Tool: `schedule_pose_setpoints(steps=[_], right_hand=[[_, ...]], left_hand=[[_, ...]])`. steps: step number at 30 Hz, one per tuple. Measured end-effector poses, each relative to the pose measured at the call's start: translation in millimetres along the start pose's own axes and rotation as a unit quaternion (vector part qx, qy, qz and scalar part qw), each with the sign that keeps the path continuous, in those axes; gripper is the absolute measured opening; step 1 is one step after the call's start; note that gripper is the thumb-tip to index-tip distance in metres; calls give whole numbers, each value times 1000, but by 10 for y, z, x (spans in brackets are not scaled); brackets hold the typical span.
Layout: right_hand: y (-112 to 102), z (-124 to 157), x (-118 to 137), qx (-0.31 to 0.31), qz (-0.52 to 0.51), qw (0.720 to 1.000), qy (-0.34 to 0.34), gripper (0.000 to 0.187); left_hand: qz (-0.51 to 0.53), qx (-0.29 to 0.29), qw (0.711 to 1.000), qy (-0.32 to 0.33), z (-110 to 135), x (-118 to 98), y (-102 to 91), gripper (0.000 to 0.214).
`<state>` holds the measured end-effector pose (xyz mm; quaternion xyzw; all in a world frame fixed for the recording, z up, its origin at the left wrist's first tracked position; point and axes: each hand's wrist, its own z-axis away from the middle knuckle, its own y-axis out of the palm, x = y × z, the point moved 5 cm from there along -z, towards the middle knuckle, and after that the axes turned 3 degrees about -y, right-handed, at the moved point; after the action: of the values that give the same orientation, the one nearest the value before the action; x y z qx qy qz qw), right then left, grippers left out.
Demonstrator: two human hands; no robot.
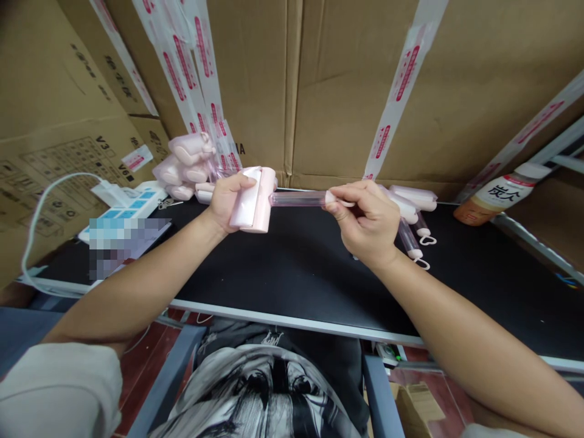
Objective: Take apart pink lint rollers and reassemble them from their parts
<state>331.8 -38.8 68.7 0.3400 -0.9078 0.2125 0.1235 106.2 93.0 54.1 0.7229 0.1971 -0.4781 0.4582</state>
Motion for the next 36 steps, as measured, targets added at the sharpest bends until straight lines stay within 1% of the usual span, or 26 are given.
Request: schedule_pose_setpoints(steps=[5, 10, 14, 16, 18, 20, 21, 22, 24, 27, 31, 33, 36], right_hand=[[-10, -6, -4, -13, -46, 998, -51, 12], [15, 10, -30, -25, -97, 994, -39, 10], [43, 14, -47, -13, -122, 992, -38, 16], [57, 14, -52, 3, -100, 993, -63, 22], [90, 19, -78, 38, -72, 994, -74, 31], [134, 35, -119, 84, -68, 992, -60, 34], [149, 44, -138, 100, -70, 991, -47, 32], [155, 53, -146, 109, -67, 991, -39, 30], [146, 62, -128, 107, -37, 992, -48, 27], [116, 59, -54, 88, 20, 991, -94, 32], [97, 53, 22, 85, 55, 982, -157, 37], [103, 60, 34, 99, 69, 977, -176, 39], [125, 73, 21, 124, 84, 973, -173, 41]], left_hand=[[-24, -6, 1000, 1, 24, 7, 4, 50], [-42, 3, 999, 24, 32, -8, 5, 48], [-58, 22, 996, 64, 70, -89, 60, 52], [-66, 37, 992, 104, 95, -167, 78, 52], [-82, 51, 983, 155, 117, -249, 66, 53], [-100, 59, 974, 196, 131, -304, 29, 53], [-110, 64, 970, 205, 134, -314, 11, 53], [-119, 70, 969, 206, 136, -313, -1, 53], [-130, 81, 969, 194, 146, -298, -5, 54], [-130, 91, 972, 173, 177, -297, 34, 57], [-114, 108, 978, 140, 190, -330, 94, 56], [-104, 111, 982, 115, 169, -329, 92, 53], [-100, 108, 986, 73, 119, -273, 67, 50]])
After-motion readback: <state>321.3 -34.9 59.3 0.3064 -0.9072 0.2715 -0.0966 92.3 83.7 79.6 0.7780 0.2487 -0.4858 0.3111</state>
